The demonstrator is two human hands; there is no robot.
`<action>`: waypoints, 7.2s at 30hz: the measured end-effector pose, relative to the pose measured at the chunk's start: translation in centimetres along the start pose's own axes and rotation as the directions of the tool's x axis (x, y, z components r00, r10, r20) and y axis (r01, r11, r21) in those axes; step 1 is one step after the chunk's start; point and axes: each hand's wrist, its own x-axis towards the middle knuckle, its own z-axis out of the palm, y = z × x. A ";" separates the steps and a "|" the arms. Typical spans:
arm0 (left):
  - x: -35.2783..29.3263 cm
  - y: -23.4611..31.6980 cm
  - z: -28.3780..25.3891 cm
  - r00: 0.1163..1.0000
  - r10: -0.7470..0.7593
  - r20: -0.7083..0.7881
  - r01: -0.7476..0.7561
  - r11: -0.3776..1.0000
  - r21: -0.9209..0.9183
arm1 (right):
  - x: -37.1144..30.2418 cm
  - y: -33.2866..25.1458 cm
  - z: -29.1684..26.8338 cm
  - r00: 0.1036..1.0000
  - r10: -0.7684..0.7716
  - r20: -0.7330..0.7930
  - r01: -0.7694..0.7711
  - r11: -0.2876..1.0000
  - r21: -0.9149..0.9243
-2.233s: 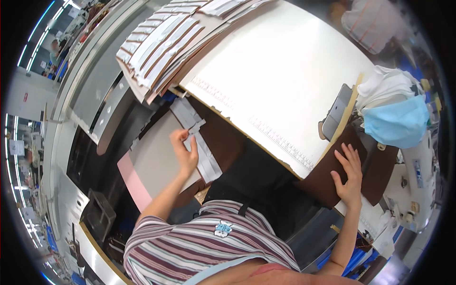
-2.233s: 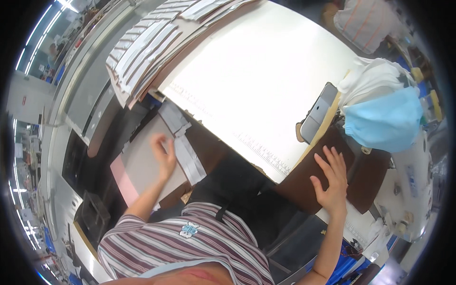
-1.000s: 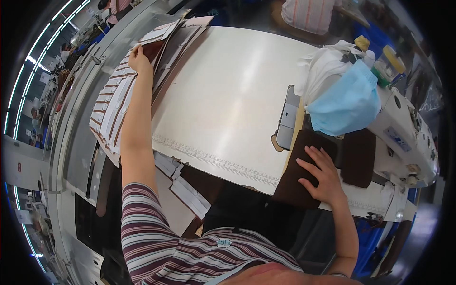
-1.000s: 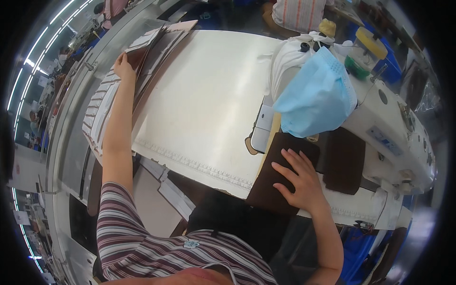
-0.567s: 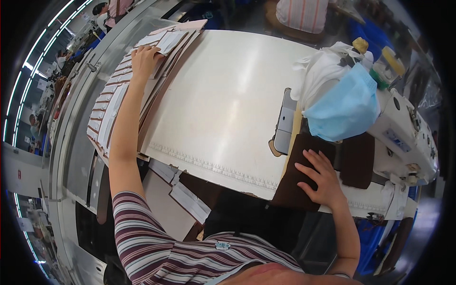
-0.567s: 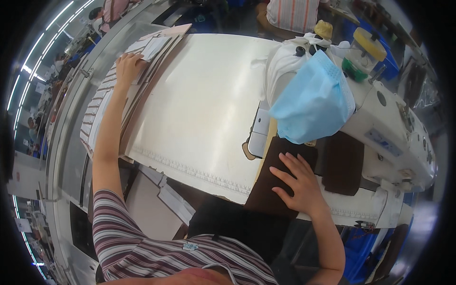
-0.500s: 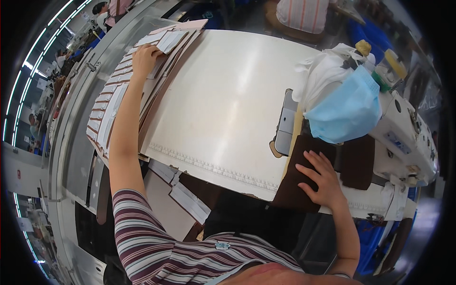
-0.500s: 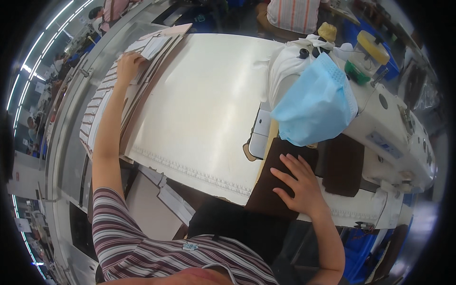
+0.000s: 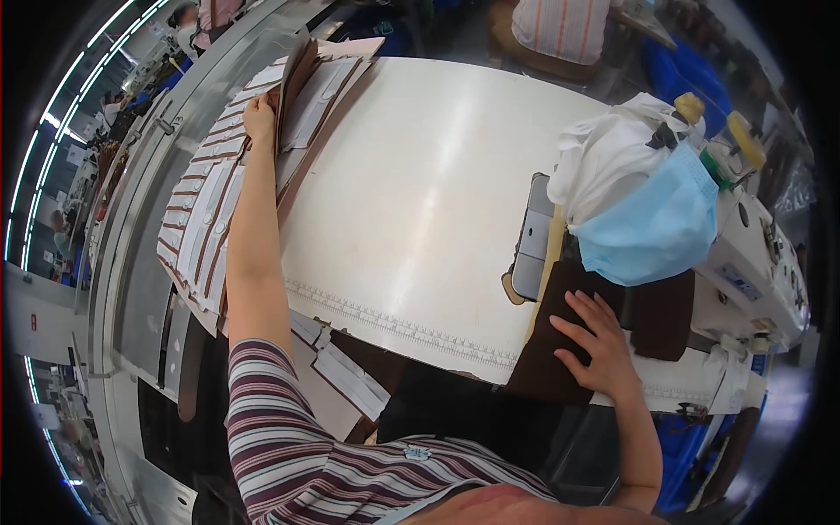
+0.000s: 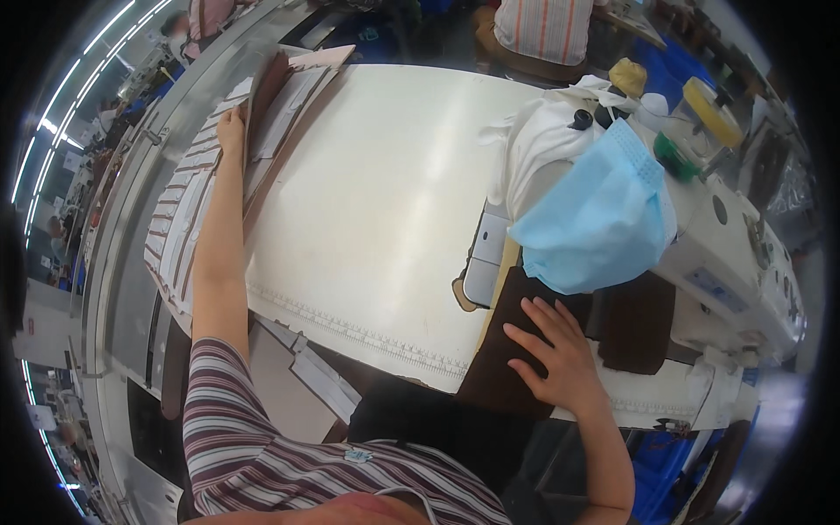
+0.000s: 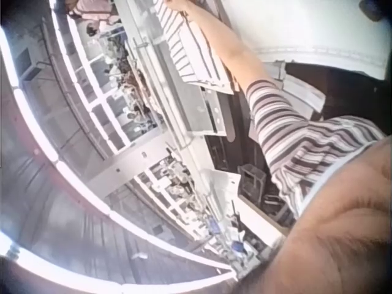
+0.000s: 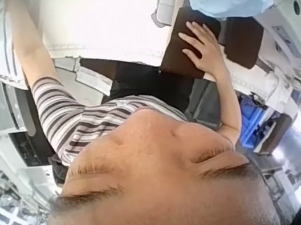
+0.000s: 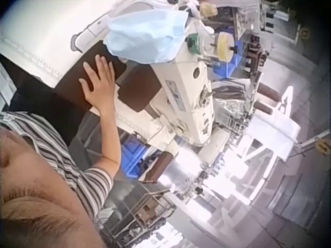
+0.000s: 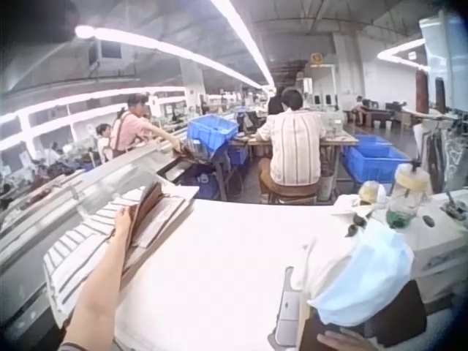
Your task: Assembling and sewing pieces of leather at a sewing machine workstation.
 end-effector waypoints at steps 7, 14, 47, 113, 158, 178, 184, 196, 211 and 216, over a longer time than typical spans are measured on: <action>-1.9 2.2 -0.4 0.972 -0.021 -0.234 -0.033 0.974 -0.224 | 0.0 0.7 0.6 0.999 0.025 -0.041 -0.027 0.998 -0.057; -7.9 8.7 -2.0 0.837 0.546 0.047 -0.547 0.837 0.003 | 0.1 1.1 0.6 0.993 0.080 -0.089 -0.090 0.989 -0.114; -24.7 31.6 -5.7 -0.486 0.427 0.762 -0.296 0.740 -0.604 | 2.2 1.3 0.4 0.989 -0.118 -0.086 0.106 0.986 -0.131; -35.6 31.5 -7.9 -0.123 0.929 0.348 -0.496 0.246 -0.832 | -2.5 -0.9 3.0 0.973 -0.187 -0.132 0.152 0.960 -0.237; -37.4 32.2 -11.3 0.124 0.893 0.432 -0.542 0.426 -0.725 | -5.4 -5.6 5.6 0.844 -0.417 -0.337 0.310 0.892 -0.330; -35.4 32.1 -8.8 0.017 0.870 0.492 -0.548 0.420 -0.723 | -3.0 -3.9 2.7 0.859 -0.501 -0.108 0.451 0.839 -0.304; -34.7 32.1 -7.9 0.004 0.895 0.447 -0.540 0.378 -0.752 | -1.8 -2.8 2.6 0.861 -0.488 -0.143 0.428 0.848 -0.313; -34.8 32.2 -7.0 0.019 0.922 0.387 -0.542 0.335 -0.771 | 0.4 -0.3 1.8 0.873 -0.460 -0.159 0.399 0.864 -0.308; -32.9 32.6 -7.8 -0.116 0.912 0.392 -0.338 0.335 -0.879 | 3.4 2.6 1.7 0.828 -0.503 -0.248 0.385 0.832 -0.400; -33.4 29.9 -7.1 -0.071 0.932 0.356 -0.469 0.284 -0.836 | 4.1 3.1 1.7 0.846 -0.471 -0.252 0.360 0.851 -0.383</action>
